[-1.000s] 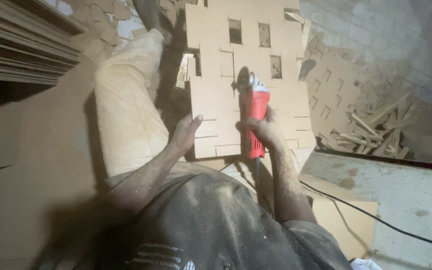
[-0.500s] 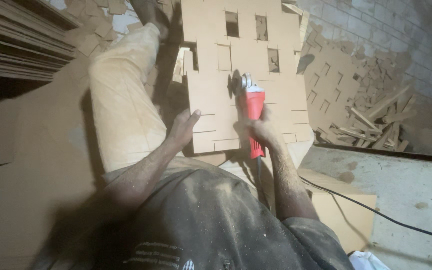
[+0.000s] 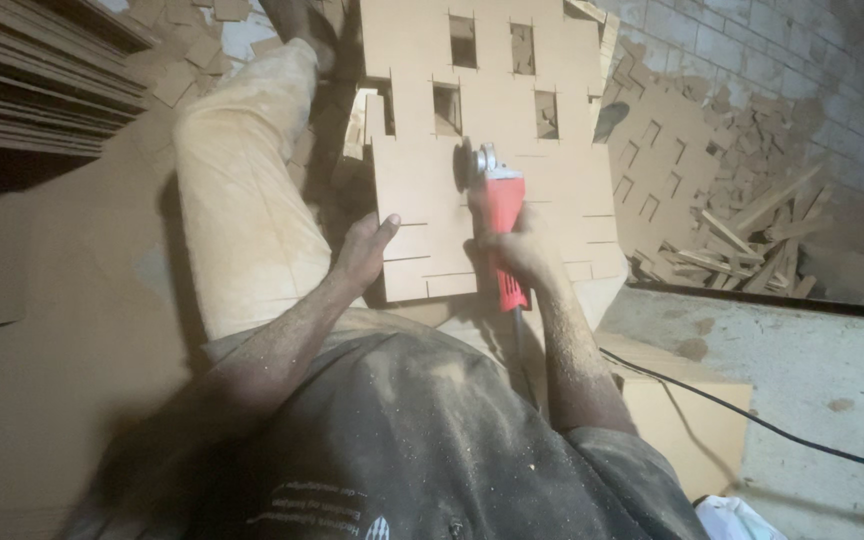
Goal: The person sits on the floor with a plywood panel on their lap and cuts slots and rectangular openings into it using an angle grinder. They reposition the panel between cuts, then lift the cut panel and place it against a wooden frame on the floor.
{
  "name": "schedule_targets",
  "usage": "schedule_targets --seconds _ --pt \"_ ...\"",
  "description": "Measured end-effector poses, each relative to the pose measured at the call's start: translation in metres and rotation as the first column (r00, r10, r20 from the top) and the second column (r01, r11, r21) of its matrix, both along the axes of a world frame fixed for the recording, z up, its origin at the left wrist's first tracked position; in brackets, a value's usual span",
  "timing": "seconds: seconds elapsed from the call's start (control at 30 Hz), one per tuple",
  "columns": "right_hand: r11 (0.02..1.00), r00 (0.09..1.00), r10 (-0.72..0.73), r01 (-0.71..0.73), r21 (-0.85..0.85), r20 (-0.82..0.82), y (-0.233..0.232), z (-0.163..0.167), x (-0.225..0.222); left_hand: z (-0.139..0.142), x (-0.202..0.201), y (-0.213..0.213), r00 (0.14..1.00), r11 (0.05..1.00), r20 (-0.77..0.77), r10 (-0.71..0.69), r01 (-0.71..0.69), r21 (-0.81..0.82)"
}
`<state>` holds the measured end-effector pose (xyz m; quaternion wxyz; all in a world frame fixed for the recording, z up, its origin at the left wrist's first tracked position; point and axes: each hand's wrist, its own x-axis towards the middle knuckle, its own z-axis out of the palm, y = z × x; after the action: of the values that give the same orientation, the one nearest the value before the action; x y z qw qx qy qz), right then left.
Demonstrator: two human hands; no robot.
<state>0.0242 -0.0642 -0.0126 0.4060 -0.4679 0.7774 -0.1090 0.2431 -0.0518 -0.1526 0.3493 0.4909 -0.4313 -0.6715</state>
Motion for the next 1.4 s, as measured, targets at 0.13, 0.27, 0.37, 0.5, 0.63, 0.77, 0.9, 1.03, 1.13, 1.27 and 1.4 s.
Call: schedule_targets --seconds 0.13,0.27,0.37,0.5,0.63,0.77,0.9,1.03,1.13,1.27,1.4 --pt "1.0 0.986 -0.028 0.027 0.006 0.164 0.013 0.01 0.004 -0.002 -0.002 0.001 0.999 0.998 -0.017 0.033 -0.034 -0.057" --pt "0.994 0.944 -0.099 0.108 -0.011 0.314 0.033 0.012 0.003 -0.003 -0.002 0.002 0.999 0.998 -0.023 0.037 -0.038 -0.041" --pt "0.991 0.983 -0.132 0.135 -0.015 0.131 0.036 0.003 -0.002 -0.002 -0.002 0.002 0.999 0.993 -0.002 0.049 -0.049 -0.11" --pt "0.981 0.975 -0.129 0.152 -0.12 0.182 0.034 -0.011 -0.021 0.0 -0.002 0.002 0.998 0.989 0.015 0.069 -0.066 -0.131" --pt "0.968 0.956 -0.174 0.21 -0.138 0.235 0.016 -0.025 -0.043 0.001 -0.003 0.002 0.999 0.999 -0.005 0.041 -0.041 -0.006" --pt "0.971 0.944 -0.142 0.191 -0.142 0.298 0.008 -0.034 -0.056 0.003 -0.004 0.003 0.999 0.999 0.005 0.034 -0.034 0.001" --pt "0.986 0.989 -0.107 0.118 -0.117 0.098 0.009 -0.035 -0.06 0.003 -0.004 0.004 1.0 1.0 0.003 0.022 -0.022 -0.012" --pt "0.984 0.983 -0.111 0.129 -0.12 0.145 0.01 -0.031 -0.06 0.003 -0.006 0.003 0.999 1.0 0.035 0.025 -0.025 0.011" --pt "0.986 0.984 -0.108 0.123 -0.109 0.141 0.01 -0.024 -0.057 0.002 -0.005 0.004 1.0 1.0 0.023 0.005 -0.005 -0.008" --pt "0.988 0.984 -0.133 0.141 -0.066 0.118 0.007 -0.008 -0.042 -0.001 -0.006 0.005 0.999 0.998 0.024 0.031 -0.03 -0.053" --pt "0.993 0.992 -0.122 0.122 -0.008 0.026 0.005 0.009 -0.029 -0.003 -0.007 0.006 1.0 0.997 0.021 0.024 -0.022 -0.073"
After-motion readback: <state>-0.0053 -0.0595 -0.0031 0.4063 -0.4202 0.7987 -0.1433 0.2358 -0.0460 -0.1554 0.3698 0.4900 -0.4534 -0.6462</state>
